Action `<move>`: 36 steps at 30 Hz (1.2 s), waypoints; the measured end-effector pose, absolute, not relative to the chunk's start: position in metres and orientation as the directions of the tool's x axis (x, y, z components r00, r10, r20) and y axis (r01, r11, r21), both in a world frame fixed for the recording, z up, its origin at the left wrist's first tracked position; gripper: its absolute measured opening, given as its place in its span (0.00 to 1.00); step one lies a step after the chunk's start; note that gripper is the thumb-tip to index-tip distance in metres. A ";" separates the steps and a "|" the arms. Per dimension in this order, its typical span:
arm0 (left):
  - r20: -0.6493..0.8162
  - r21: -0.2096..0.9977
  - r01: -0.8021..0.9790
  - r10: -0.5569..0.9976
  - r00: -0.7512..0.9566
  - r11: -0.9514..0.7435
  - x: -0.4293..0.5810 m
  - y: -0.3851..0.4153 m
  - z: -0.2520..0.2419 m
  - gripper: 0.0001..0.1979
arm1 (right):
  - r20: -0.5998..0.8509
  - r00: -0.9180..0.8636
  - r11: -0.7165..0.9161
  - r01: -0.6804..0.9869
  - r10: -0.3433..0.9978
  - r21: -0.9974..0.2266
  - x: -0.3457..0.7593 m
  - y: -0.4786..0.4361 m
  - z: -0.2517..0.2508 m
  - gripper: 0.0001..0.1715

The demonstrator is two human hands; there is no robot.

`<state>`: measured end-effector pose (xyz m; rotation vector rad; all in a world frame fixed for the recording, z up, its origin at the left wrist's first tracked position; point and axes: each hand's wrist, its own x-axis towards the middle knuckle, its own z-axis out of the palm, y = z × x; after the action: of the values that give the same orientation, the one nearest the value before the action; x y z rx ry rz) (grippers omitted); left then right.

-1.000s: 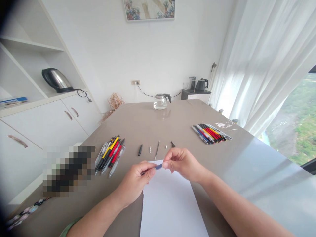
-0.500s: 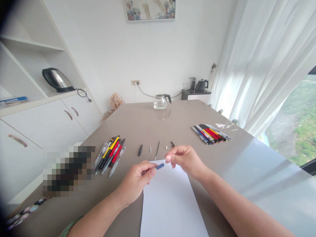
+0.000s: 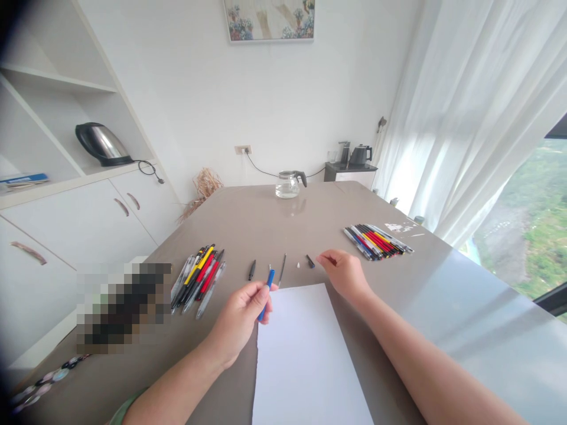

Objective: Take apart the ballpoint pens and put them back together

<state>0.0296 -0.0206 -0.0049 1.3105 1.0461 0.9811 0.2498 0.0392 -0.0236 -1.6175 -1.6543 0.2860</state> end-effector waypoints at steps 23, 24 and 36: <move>-0.024 0.988 -0.150 0.988 0.152 0.047 0.022 -0.016 0.000 0.12 | 0.267 0.113 0.065 0.813 0.957 -0.578 0.237 0.041 -0.025 0.15; -0.020 0.983 -0.178 0.989 0.145 0.046 0.021 -0.015 0.001 0.12 | 0.250 0.138 0.071 0.733 0.958 -0.677 0.235 0.036 -0.022 0.16; 0.012 0.915 -0.401 0.992 0.127 0.040 0.019 -0.012 0.002 0.08 | -0.207 -0.397 -0.253 -0.068 0.894 -0.965 0.177 -0.030 0.006 0.11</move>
<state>0.0194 -0.0124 0.0018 0.9488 0.8195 1.2745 0.1773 -0.0304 0.0055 -1.0761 -1.2793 1.7363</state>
